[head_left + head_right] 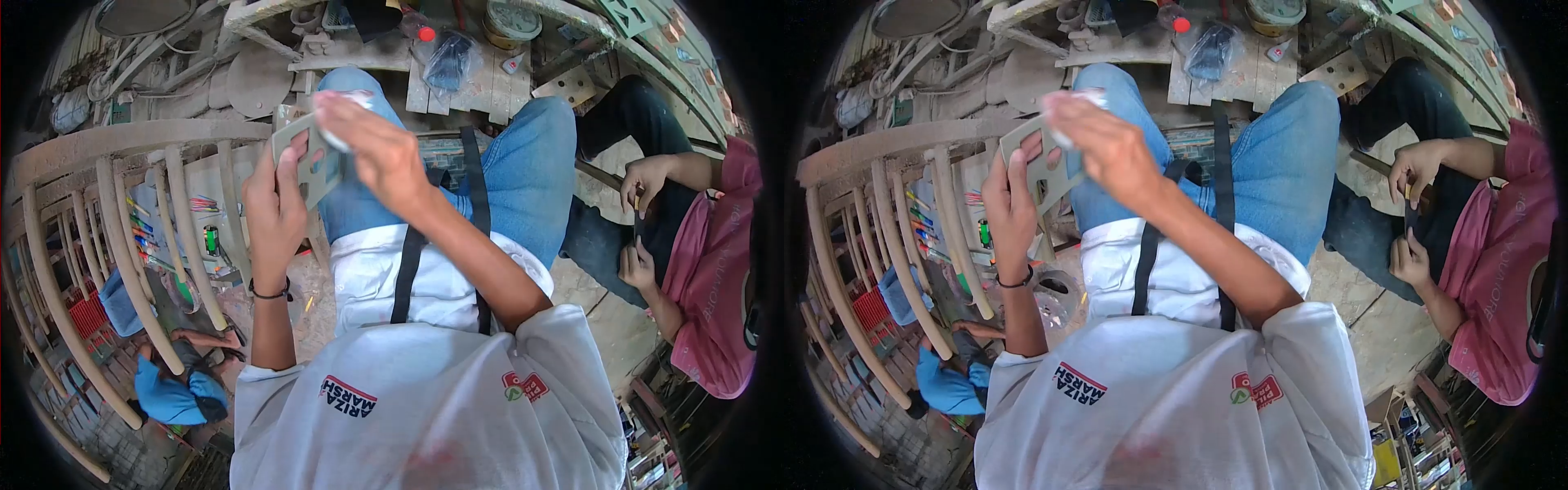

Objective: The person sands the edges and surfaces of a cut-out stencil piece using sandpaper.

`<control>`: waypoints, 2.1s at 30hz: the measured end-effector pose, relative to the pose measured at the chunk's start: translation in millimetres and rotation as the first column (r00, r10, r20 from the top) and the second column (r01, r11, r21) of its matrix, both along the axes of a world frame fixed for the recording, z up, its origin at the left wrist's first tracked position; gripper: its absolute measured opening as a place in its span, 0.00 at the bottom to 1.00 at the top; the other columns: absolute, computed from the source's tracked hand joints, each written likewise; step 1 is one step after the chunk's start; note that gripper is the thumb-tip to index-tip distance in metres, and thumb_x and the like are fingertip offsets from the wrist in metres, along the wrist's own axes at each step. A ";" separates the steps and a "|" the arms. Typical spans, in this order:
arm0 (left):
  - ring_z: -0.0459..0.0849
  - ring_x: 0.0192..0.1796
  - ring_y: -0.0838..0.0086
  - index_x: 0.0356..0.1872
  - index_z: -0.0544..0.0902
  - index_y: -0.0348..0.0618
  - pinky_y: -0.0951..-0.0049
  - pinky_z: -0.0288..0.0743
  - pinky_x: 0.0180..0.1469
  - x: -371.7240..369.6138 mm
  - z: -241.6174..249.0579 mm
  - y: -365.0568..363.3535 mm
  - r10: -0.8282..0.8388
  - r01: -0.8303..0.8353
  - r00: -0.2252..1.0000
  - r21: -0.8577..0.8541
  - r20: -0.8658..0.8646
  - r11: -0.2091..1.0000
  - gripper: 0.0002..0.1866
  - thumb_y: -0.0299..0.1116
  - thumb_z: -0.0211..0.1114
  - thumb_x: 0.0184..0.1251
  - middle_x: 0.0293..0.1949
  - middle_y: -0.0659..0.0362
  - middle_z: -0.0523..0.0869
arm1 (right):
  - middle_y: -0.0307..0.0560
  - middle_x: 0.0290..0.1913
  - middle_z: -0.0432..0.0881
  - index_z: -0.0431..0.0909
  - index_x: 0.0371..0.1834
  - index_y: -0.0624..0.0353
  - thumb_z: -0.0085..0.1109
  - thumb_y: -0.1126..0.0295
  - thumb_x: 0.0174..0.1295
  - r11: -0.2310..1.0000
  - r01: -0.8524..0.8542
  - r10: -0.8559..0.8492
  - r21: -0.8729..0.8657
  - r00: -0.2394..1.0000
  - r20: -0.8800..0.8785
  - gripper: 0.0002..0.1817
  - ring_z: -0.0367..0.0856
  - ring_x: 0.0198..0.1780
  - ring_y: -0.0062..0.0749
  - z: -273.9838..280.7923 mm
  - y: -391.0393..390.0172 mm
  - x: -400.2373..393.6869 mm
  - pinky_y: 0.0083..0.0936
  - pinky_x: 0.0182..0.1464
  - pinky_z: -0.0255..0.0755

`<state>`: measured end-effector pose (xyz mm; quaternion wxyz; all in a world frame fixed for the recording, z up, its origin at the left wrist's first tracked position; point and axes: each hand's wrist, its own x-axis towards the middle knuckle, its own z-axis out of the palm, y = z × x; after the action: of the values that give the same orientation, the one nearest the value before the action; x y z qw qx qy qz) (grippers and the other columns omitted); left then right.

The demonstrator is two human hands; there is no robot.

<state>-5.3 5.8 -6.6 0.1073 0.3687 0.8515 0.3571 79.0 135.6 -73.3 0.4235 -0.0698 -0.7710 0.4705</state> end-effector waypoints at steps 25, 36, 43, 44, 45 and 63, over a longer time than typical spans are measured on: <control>0.83 0.33 0.80 0.54 0.79 0.30 0.77 0.68 0.28 -0.6 -2.1 7.3 0.051 -0.104 0.968 0.209 0.244 0.972 0.16 0.32 0.48 0.81 0.39 0.54 0.89 | 0.57 0.63 0.79 0.80 0.57 0.67 0.53 0.93 0.46 0.991 0.133 -0.135 0.021 0.981 0.141 0.30 0.74 0.69 0.50 -22.5 8.2 -1.6 0.39 0.70 0.69; 0.81 0.32 0.80 0.55 0.80 0.30 0.78 0.72 0.34 -5.1 -0.1 5.2 -0.024 0.001 0.989 0.154 0.147 0.988 0.17 0.32 0.48 0.81 0.45 0.51 0.90 | 0.57 0.64 0.78 0.80 0.59 0.63 0.50 0.92 0.48 0.986 0.157 -0.139 -0.054 0.959 0.246 0.31 0.73 0.69 0.46 -50.0 21.1 -1.0 0.38 0.71 0.67; 0.75 0.27 0.84 0.58 0.81 0.34 0.79 0.65 0.27 1.0 5.4 -4.5 0.007 -0.005 1.000 -0.105 0.021 0.995 0.17 0.32 0.49 0.80 0.43 0.55 0.90 | 0.58 0.60 0.81 0.80 0.59 0.65 0.47 0.91 0.53 0.998 0.020 -0.021 -0.061 1.000 -0.022 0.29 0.77 0.66 0.47 -5.4 -3.3 5.8 0.36 0.70 0.68; 0.76 0.29 0.84 0.58 0.81 0.35 0.79 0.66 0.29 -0.6 4.6 -5.4 -0.014 0.014 0.995 0.002 0.094 1.000 0.17 0.32 0.50 0.80 0.44 0.54 0.90 | 0.58 0.60 0.81 0.80 0.59 0.65 0.47 0.91 0.53 0.998 0.018 -0.020 -0.058 0.999 -0.028 0.29 0.77 0.66 0.47 -27.3 10.9 5.5 0.36 0.70 0.68; 0.77 0.31 0.84 0.58 0.81 0.36 0.79 0.67 0.30 -1.4 4.4 -6.8 -0.045 0.027 0.985 0.107 0.168 0.994 0.16 0.32 0.51 0.79 0.45 0.54 0.90 | 0.56 0.59 0.82 0.80 0.58 0.64 0.47 0.91 0.54 0.999 0.029 -0.023 -0.033 0.985 0.172 0.28 0.77 0.66 0.46 -51.6 27.5 7.2 0.35 0.70 0.69; 0.82 0.55 0.45 0.56 0.78 0.30 0.57 0.75 0.58 3.9 21.5 -6.5 -0.603 0.610 0.791 -0.210 0.104 0.764 0.21 0.24 0.63 0.60 0.53 0.42 0.83 | 0.54 0.55 0.84 0.82 0.52 0.65 0.46 0.91 0.44 0.874 -0.446 0.477 -0.193 0.864 0.163 0.29 0.81 0.60 0.49 48.1 39.7 87.4 0.38 0.65 0.74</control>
<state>-1.5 -0.6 14.8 0.2721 0.6031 0.7209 0.2064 166.4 175.3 -25.2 0.2101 0.0378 -0.7674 0.6046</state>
